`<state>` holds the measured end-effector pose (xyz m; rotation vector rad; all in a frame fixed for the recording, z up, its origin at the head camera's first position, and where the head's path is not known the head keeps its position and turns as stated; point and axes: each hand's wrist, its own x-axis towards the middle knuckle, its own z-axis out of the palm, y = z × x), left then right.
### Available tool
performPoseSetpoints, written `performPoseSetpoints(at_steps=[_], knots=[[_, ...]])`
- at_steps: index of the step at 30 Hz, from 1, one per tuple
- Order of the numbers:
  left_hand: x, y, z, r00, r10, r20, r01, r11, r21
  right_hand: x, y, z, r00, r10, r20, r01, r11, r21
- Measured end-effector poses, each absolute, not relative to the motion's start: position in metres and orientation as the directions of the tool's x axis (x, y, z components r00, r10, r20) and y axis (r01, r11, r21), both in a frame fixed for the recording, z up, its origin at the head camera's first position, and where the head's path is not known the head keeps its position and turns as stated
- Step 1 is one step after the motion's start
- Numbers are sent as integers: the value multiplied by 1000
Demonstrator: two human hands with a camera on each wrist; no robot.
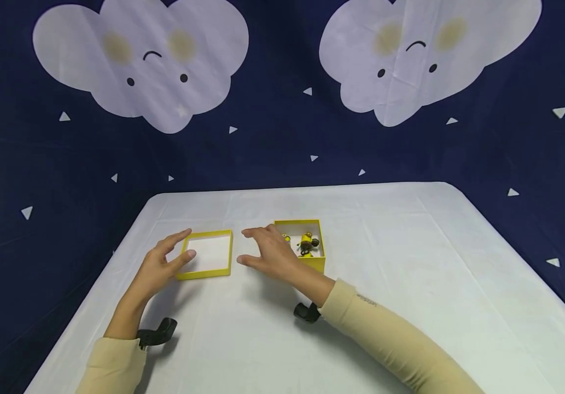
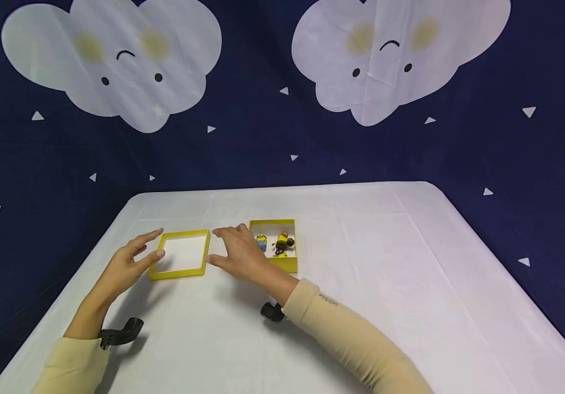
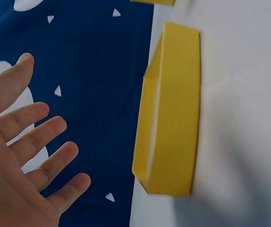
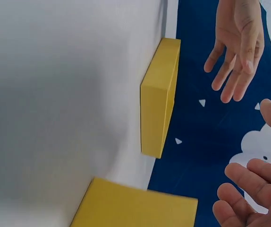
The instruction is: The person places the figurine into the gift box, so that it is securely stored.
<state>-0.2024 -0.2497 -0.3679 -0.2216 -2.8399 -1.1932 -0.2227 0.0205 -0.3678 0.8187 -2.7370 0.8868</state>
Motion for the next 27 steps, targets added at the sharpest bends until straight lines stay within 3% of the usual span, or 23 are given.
performPoseSetpoints(at_steps=[11, 20, 27], knots=[[-207, -273, -381, -995, 103, -5, 70, 716, 695, -225, -7, -374, -871, -465, 160, -472, 702, -533], [-210, -289, -390, -982, 165, -92, 53, 705, 707, -228, -24, -385, -880, -475, 32, -414, 730, -544], [-212, -295, -395, -971, 186, -151, 32, 727, 686, -229, -27, -392, -878, -479, 6, -406, 738, -539]])
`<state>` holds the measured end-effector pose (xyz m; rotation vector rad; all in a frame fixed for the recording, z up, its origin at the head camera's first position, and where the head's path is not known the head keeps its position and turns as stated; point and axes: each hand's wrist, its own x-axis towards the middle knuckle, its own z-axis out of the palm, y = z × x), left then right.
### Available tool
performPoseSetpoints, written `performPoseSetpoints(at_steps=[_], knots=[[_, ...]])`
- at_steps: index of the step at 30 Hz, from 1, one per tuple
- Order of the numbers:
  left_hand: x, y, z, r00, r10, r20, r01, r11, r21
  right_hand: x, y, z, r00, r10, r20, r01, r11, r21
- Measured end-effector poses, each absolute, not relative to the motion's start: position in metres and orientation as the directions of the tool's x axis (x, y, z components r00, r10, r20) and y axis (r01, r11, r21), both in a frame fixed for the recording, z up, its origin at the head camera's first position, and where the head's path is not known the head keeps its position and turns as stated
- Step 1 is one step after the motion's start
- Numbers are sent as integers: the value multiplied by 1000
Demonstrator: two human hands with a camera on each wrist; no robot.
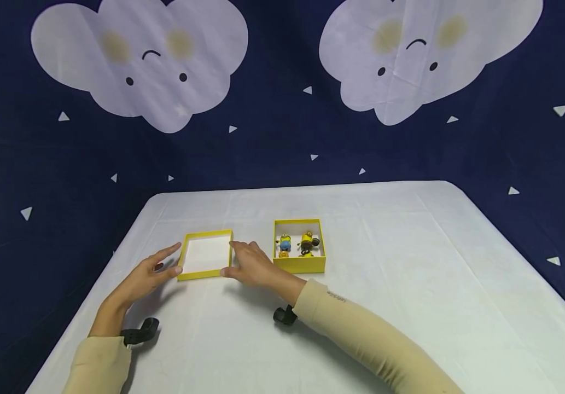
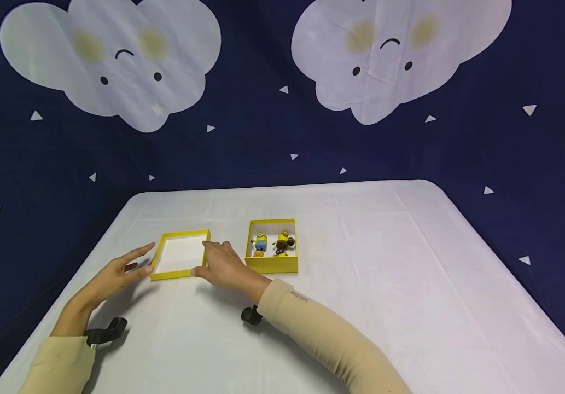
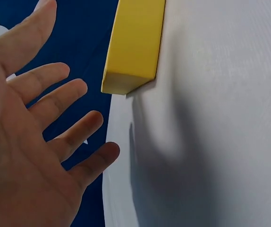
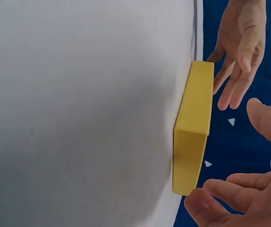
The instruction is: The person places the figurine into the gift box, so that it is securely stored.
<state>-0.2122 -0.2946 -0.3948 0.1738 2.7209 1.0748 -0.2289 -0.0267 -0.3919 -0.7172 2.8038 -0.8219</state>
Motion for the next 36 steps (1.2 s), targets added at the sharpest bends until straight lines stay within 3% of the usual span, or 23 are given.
performPoseSetpoints(at_steps=[18, 29, 36], knots=[[-224, -308, -399, -948, 240, -211, 45, 754, 656, -237, -33, -403, -897, -439, -61, -361, 803, -475], [-228, -312, -408, -932, 338, -131, 166, 719, 675, -241, -32, -407, -894, -445, -56, -374, 810, -452], [-229, -312, -408, -932, 328, -152, 149, 732, 664, -243, -32, -409, -894, -441, -78, -367, 822, -435]])
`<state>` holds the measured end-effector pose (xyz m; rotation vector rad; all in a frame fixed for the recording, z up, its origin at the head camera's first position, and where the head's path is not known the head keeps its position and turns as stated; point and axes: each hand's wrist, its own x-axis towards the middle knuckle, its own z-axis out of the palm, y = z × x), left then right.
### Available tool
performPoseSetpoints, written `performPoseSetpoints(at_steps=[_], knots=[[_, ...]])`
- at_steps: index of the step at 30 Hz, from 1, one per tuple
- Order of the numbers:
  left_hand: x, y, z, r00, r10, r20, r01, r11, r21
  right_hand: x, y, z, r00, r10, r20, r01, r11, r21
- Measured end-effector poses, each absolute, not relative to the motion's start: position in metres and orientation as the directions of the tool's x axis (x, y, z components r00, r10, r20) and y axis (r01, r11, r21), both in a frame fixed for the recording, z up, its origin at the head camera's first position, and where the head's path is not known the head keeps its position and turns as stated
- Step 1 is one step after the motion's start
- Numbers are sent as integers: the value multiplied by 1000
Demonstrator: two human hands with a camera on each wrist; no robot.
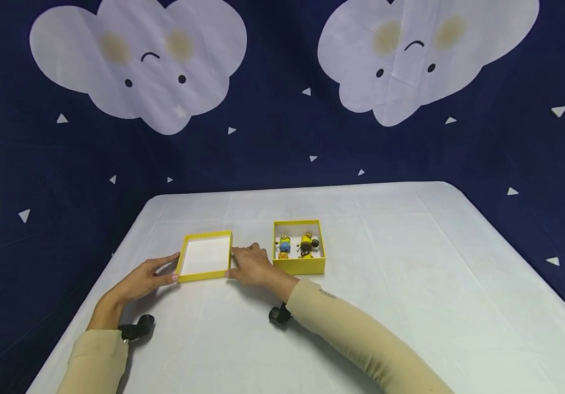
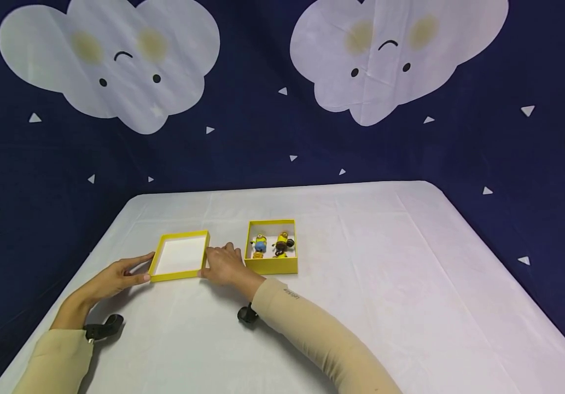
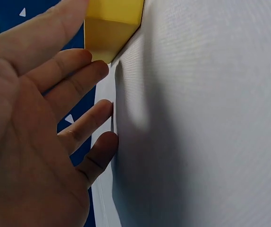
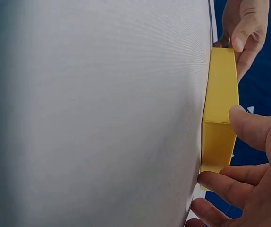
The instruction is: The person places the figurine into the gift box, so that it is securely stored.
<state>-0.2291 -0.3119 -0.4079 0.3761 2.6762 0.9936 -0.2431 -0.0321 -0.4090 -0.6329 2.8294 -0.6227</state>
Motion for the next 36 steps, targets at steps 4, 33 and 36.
performPoseSetpoints(at_steps=[4, 33, 36], knots=[[-229, -312, -409, -935, 314, -163, 138, 747, 651, -243, -32, -409, -895, -438, -89, -361, 825, -434], [-215, -314, -378, -969, 229, -96, 84, 667, 740, -233, -21, -383, -896, -430, 113, -412, 706, -576], [-214, -309, -375, -969, 239, -58, 111, 634, 766, -233, -14, -377, -894, -427, 136, -420, 692, -587]])
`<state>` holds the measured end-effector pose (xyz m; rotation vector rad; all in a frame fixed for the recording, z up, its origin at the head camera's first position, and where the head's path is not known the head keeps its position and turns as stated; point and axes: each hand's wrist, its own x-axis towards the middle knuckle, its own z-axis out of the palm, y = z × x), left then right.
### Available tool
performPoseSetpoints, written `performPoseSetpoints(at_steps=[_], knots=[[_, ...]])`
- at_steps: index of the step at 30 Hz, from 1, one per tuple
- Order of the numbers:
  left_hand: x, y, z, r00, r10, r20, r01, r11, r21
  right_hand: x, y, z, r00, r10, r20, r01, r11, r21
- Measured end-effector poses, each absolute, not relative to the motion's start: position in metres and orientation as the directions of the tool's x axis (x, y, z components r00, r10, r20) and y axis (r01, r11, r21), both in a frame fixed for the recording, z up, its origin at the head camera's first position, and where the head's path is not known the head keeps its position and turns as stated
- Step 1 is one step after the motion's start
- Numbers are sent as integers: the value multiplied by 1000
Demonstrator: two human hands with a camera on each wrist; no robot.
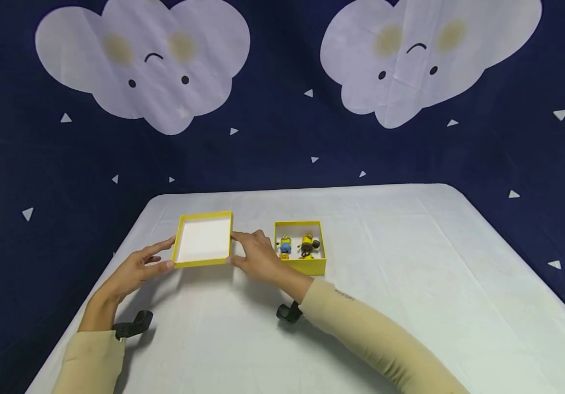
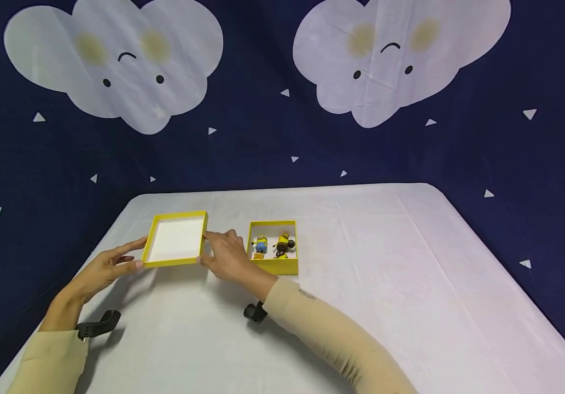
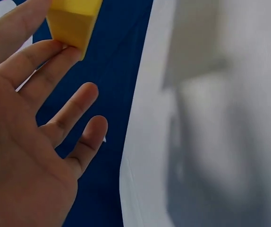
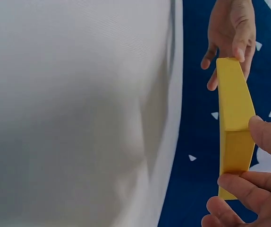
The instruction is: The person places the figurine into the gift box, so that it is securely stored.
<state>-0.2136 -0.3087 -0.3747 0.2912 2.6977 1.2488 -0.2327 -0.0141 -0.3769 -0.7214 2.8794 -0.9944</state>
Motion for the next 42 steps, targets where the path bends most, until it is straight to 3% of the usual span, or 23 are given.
performPoseSetpoints(at_steps=[12, 20, 28, 34, 42], knots=[[-217, -277, -369, -954, 254, 158, 277, 553, 785, -232, 19, -363, -903, -382, 195, -402, 595, -696], [-221, -251, -369, -889, 271, 369, 458, 509, 729, -235, 39, -363, -884, -335, 325, -462, 528, -713], [-225, -227, -365, -888, 279, 365, 457, 454, 765, -239, 57, -366, -873, -316, 371, -477, 399, -783], [-228, -208, -365, -896, 295, 333, 437, 445, 782, -239, 75, -367, -892, -304, 336, -427, 319, -846], [-233, -183, -365, -910, 283, 305, 403, 421, 813, -245, 99, -371, -923, -264, 280, -356, 313, -880]])
